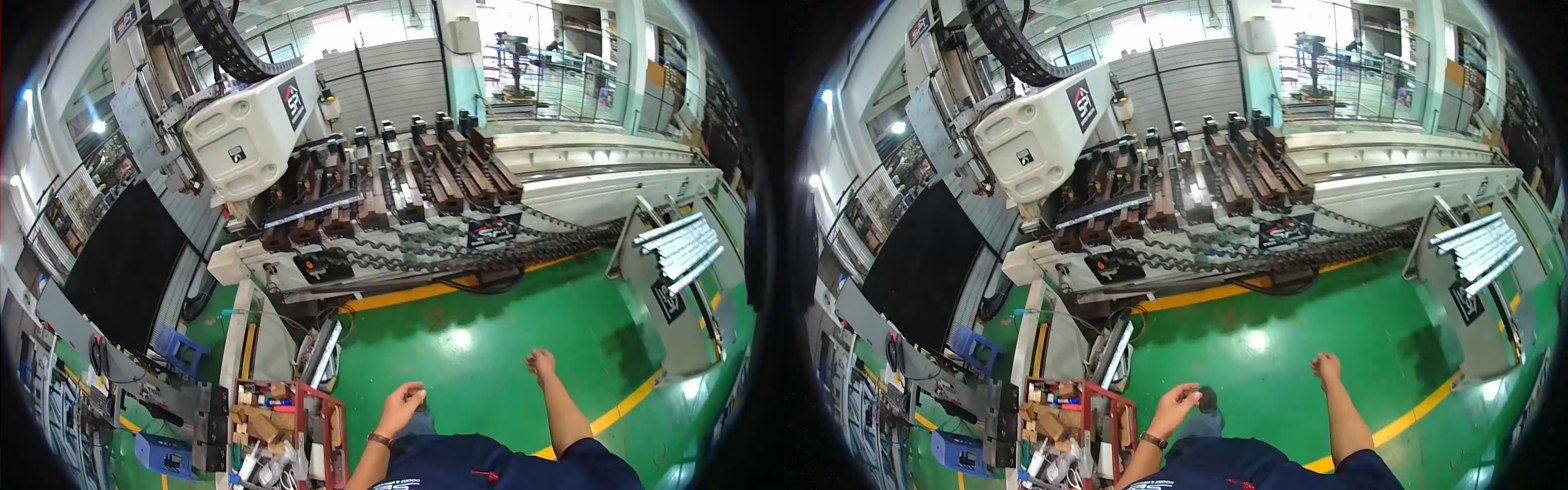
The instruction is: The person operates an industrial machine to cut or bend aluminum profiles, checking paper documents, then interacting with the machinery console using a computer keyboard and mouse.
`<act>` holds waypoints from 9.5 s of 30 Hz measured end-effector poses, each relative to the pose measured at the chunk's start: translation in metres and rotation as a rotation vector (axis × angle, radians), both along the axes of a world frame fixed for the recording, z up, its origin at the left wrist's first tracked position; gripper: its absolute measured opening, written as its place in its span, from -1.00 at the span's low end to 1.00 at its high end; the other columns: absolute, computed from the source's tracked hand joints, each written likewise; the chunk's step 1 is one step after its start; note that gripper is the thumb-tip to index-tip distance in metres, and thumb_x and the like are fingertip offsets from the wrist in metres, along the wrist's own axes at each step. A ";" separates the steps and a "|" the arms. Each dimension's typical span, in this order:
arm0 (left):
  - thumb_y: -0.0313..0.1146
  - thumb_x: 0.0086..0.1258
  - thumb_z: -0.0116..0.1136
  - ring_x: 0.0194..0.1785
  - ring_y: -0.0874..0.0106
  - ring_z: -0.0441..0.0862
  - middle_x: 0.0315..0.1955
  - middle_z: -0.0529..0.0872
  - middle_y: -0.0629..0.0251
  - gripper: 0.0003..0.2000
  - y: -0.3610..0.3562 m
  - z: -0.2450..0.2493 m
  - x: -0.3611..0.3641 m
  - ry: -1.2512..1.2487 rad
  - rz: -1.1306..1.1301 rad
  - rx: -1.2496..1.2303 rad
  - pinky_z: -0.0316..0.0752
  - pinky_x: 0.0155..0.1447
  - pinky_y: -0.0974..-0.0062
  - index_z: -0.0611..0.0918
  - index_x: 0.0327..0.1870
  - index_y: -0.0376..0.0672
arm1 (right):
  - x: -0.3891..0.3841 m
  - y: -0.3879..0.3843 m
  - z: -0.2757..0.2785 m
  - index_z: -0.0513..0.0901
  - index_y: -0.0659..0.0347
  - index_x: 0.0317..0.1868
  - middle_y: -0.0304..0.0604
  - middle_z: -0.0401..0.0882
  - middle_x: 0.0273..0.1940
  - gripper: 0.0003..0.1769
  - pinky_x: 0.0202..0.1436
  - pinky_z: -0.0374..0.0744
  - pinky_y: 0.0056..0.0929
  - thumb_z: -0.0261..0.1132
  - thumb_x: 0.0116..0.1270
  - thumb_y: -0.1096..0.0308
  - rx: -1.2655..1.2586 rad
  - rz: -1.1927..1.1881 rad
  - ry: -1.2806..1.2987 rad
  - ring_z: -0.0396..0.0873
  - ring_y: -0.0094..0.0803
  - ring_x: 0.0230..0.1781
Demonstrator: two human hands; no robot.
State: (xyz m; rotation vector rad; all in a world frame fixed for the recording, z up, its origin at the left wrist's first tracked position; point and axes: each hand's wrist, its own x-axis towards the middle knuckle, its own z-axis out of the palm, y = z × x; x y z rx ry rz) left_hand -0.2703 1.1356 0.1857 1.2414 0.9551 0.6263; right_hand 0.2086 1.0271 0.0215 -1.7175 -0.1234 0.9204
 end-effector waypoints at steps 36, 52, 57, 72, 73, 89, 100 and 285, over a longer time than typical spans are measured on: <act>-0.36 0.74 0.36 -0.10 0.38 0.86 0.06 0.83 0.10 -0.51 0.841 -0.027 0.038 -0.042 1.077 -0.287 0.80 -0.13 0.44 0.51 0.54 -0.33 | -0.123 1.478 0.254 0.82 0.26 0.16 0.21 0.83 0.04 -0.62 0.27 0.69 0.18 0.41 0.57 0.14 0.609 0.899 -1.102 0.76 0.30 0.15; -0.28 0.76 0.34 -0.16 0.37 0.85 0.04 0.75 0.21 -0.55 0.940 -0.103 0.020 -0.076 1.295 -0.413 0.80 -0.20 0.44 0.54 0.49 -0.32 | -0.184 1.712 0.178 0.82 0.26 -0.13 0.22 0.90 -0.15 -0.84 -0.04 0.85 0.12 0.35 0.39 0.41 0.385 1.191 -1.568 0.91 0.17 -0.09; -0.23 0.73 0.39 -0.15 0.40 0.80 -0.12 0.75 0.31 -0.75 0.954 -0.074 0.028 0.028 1.203 -0.404 0.84 -0.03 0.36 0.63 0.18 -0.17 | -0.167 1.696 0.219 0.83 0.26 -0.20 0.25 0.89 -0.17 -0.84 -0.01 0.82 0.16 0.35 0.37 0.38 0.550 1.077 -1.645 0.88 0.24 -0.12; -0.43 0.66 0.44 -0.18 0.41 0.82 -0.16 0.81 0.30 -0.86 0.891 -0.061 0.081 -0.224 0.969 -0.460 0.86 0.01 0.32 0.68 0.05 -0.19 | 0.005 1.335 0.289 0.69 0.29 -0.12 0.21 0.76 -0.14 -0.82 0.09 0.63 0.22 0.41 0.55 0.32 0.503 0.997 -1.613 0.71 0.31 -0.01; -0.44 0.65 0.45 -0.18 0.42 0.82 -0.15 0.81 0.31 -0.85 0.882 -0.056 0.093 -0.240 0.958 -0.479 0.86 0.00 0.33 0.68 0.05 -0.19 | 0.006 1.299 0.282 0.71 0.29 -0.12 0.20 0.76 -0.13 -0.82 0.09 0.63 0.19 0.41 0.55 0.33 0.482 0.999 -1.570 0.70 0.30 -0.01; -0.47 0.60 0.47 -0.26 0.43 0.77 -0.20 0.79 0.27 -0.85 0.855 -0.115 0.235 -0.321 1.075 -0.488 0.79 -0.18 0.41 0.67 -0.08 -0.23 | -0.017 1.065 0.123 0.81 0.31 0.00 0.15 0.82 -0.05 -0.79 0.22 0.65 0.09 0.48 0.56 0.31 0.362 1.294 -1.180 0.74 0.23 0.07; -0.02 0.63 0.50 -0.14 0.33 0.90 -0.10 0.85 0.14 -0.55 0.886 -0.146 0.214 -0.357 0.878 -0.484 0.90 -0.02 0.35 0.72 0.07 -0.32 | -0.025 1.083 0.120 0.77 0.34 0.26 0.19 0.82 0.14 -0.65 0.35 0.67 0.01 0.49 0.59 0.35 0.392 1.334 -1.135 0.76 0.19 0.23; 0.05 0.65 0.44 0.38 0.14 0.78 0.35 0.81 -0.06 -0.35 0.491 -0.010 0.001 0.165 -0.187 -0.170 0.66 0.43 0.17 0.61 0.52 -0.26 | -0.324 0.669 0.228 0.64 0.24 0.43 0.32 0.86 -0.13 -0.47 0.06 0.73 0.27 0.35 0.69 0.05 -0.029 1.635 -0.811 0.82 0.40 -0.03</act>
